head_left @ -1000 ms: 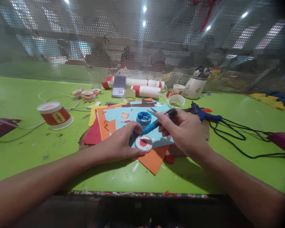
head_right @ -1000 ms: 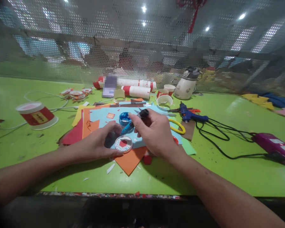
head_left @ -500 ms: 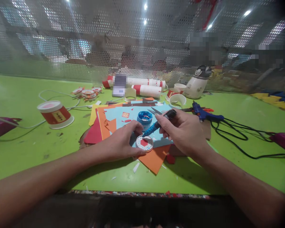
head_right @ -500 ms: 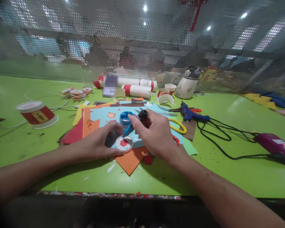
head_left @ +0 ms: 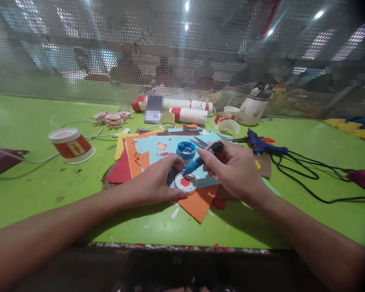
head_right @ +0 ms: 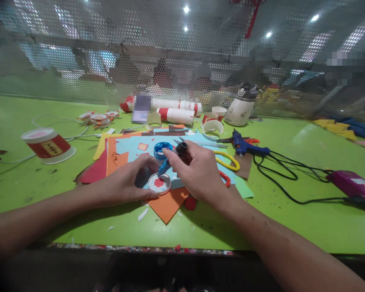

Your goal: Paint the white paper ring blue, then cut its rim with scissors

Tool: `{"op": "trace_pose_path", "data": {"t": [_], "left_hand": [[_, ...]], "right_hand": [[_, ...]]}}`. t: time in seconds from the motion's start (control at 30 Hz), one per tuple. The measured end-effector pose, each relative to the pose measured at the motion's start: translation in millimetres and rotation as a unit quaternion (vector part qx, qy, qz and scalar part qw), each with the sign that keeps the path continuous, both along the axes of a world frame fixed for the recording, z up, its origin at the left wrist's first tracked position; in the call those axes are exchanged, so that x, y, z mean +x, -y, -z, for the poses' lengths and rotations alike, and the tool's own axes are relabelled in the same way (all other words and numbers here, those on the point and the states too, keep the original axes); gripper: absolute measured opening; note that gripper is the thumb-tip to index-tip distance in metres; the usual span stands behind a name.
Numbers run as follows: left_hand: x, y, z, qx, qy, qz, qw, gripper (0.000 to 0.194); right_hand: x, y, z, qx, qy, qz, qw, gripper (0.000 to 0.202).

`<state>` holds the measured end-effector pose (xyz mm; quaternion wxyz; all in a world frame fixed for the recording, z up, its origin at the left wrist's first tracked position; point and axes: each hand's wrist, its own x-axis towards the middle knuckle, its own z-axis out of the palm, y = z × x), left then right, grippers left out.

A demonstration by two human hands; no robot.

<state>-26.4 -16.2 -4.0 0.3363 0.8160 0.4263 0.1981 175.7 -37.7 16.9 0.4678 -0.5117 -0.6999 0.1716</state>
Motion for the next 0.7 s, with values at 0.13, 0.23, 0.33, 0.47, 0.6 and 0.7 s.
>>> {"op": "trace_pose_path", "data": {"t": [0.13, 0.23, 0.33, 0.47, 0.6, 0.7], "left_hand": [[-0.2, -1.1, 1.0, -0.001, -0.001, 0.006, 1.0, 0.049], [-0.4, -1.5, 2.0, 0.0, -0.003, 0.006, 1.0, 0.05], [-0.9, -1.6, 2.5, 0.001, -0.001, 0.007, 1.0, 0.05], [-1.4, -1.3, 2.7, 0.007, -0.002, 0.001, 1.0, 0.051], [-1.4, -1.3, 3.5, 0.002, -0.004, 0.003, 1.0, 0.052], [-1.7, -1.3, 3.9, 0.002, -0.011, 0.004, 1.0, 0.051]], "right_hand": [[0.1, 2.0, -1.5, 0.002, 0.023, -0.01, 1.0, 0.034], [-1.0, 3.5, -1.7, 0.013, 0.039, -0.01, 0.999, 0.032], [-2.0, 3.2, -1.0, 0.016, 0.033, -0.005, 0.999, 0.032], [-0.2, 2.4, -4.9, 0.018, -0.039, 0.012, 0.999, 0.036], [2.0, 3.4, -12.4, 0.044, -0.096, 0.018, 0.994, 0.032], [1.0, 3.8, -13.0, 0.047, -0.062, 0.026, 0.997, 0.033]]}}
